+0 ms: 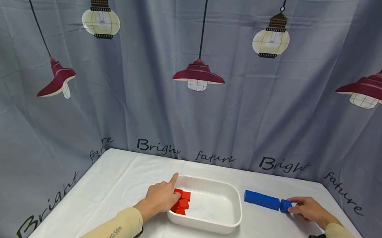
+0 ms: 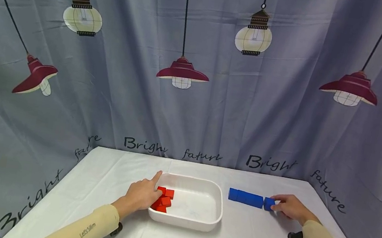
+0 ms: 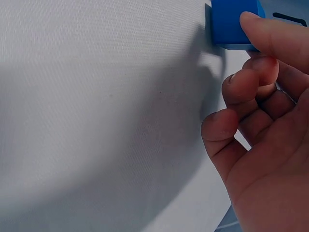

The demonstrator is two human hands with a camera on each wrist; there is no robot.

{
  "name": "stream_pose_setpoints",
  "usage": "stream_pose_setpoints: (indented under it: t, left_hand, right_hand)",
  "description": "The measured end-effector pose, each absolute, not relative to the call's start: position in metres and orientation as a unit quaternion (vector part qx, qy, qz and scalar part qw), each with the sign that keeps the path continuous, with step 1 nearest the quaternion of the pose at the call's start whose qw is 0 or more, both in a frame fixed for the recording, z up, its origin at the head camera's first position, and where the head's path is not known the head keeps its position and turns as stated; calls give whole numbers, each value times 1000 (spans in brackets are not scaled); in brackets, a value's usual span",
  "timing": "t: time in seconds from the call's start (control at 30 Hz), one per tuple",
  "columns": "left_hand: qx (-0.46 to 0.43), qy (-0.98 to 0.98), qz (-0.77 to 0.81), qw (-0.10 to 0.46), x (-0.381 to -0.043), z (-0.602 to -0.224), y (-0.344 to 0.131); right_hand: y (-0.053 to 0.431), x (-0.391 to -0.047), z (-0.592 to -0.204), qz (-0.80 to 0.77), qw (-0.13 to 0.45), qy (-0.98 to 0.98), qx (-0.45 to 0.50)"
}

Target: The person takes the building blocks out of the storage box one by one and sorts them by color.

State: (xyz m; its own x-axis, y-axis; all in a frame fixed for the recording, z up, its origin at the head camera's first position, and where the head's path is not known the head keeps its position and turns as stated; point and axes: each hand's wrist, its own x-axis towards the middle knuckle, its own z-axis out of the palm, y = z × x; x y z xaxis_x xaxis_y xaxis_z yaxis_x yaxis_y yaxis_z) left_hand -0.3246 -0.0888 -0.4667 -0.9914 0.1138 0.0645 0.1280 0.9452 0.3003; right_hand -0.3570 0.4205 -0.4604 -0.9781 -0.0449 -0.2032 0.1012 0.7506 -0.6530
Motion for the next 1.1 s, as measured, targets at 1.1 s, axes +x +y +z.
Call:
stream_pose_setpoints:
  t: [1.1]
  left_hand:
    - [-61,-985,-159,35,-322,-468,-88]
  right_hand:
    - [403,-359,-454,-367,60,928,3]
